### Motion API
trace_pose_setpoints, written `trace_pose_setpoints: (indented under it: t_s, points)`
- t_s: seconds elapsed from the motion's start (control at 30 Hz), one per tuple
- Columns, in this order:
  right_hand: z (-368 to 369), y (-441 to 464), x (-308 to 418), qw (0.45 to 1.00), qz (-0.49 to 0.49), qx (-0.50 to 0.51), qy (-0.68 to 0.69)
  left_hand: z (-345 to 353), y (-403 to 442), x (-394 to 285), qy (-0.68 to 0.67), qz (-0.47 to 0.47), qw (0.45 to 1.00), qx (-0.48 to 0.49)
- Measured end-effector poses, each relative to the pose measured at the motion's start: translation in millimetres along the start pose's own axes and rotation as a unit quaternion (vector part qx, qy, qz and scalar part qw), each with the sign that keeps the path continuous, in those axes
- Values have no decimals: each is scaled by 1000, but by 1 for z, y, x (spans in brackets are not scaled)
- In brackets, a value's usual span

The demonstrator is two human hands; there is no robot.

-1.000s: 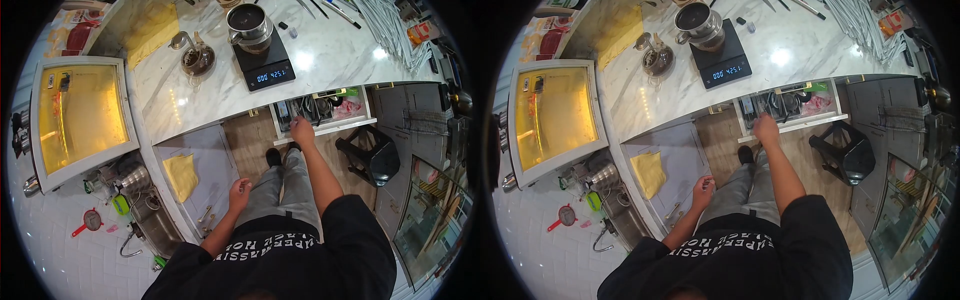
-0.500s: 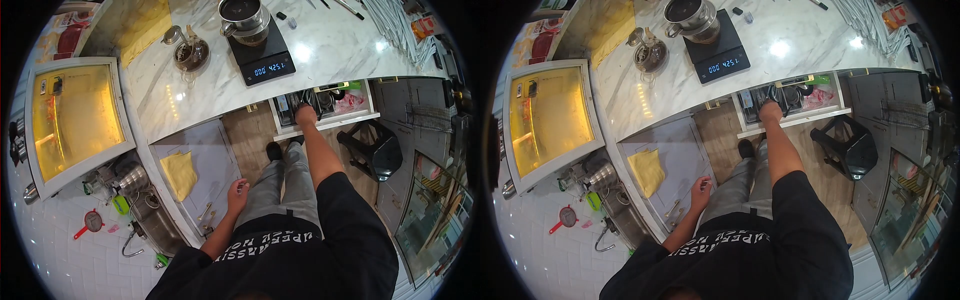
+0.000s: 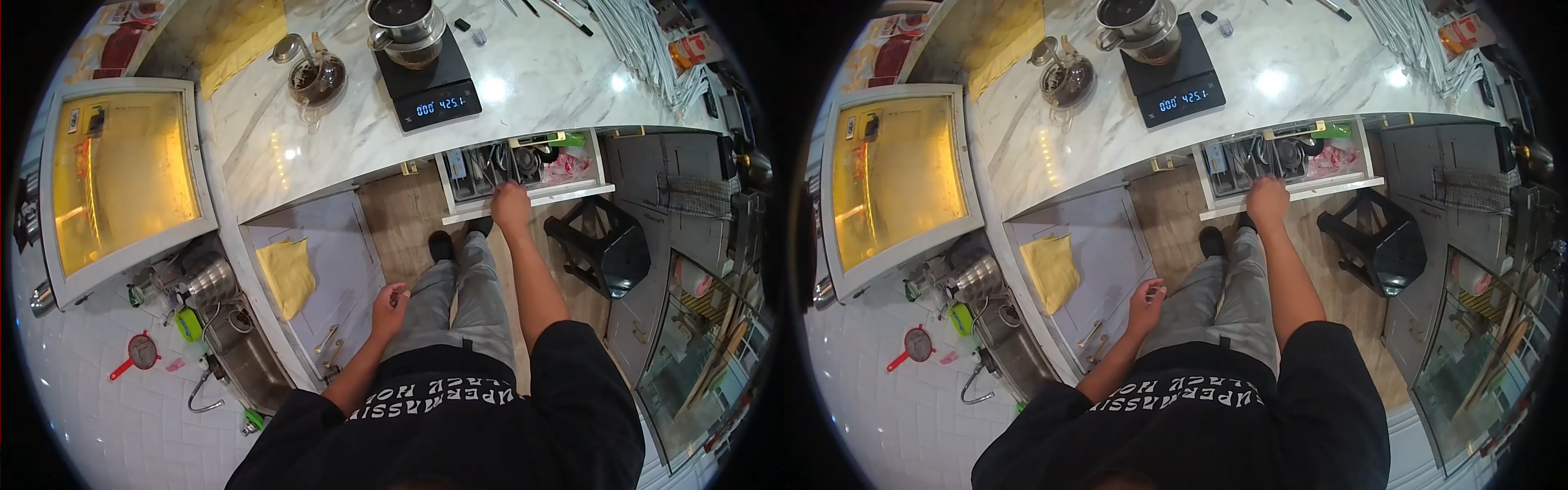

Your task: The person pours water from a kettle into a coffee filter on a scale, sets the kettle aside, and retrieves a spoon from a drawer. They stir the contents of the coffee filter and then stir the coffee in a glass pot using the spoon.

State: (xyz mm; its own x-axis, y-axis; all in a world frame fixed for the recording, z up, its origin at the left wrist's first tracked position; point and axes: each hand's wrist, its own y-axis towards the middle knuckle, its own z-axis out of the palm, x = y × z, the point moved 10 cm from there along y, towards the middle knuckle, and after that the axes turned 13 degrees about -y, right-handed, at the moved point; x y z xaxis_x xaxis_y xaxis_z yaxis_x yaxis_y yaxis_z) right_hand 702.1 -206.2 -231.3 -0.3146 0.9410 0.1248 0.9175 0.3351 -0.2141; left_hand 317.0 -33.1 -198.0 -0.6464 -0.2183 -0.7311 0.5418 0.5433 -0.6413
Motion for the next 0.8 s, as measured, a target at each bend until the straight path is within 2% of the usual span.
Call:
trace_pose_setpoints:
  t_s: [0.2, 0.47, 0.57, 0.8]
  points:
    - [-33, -39, -11, 1000, -13, 1, -24, -3, 15, -7, 32, 61, 998, -8]
    - [-61, -102, -55, 1000, 6, 22, 9, 33, 46, -12, 25, 52, 998, 29]
    - [-85, -118, -73, 998, -3, 45, 43, 52, 57, -13, 25, 30, 998, 48]
    - [-142, -118, -105, 965, -59, 107, 231, 105, 96, -15, 22, 12, 995, 92]
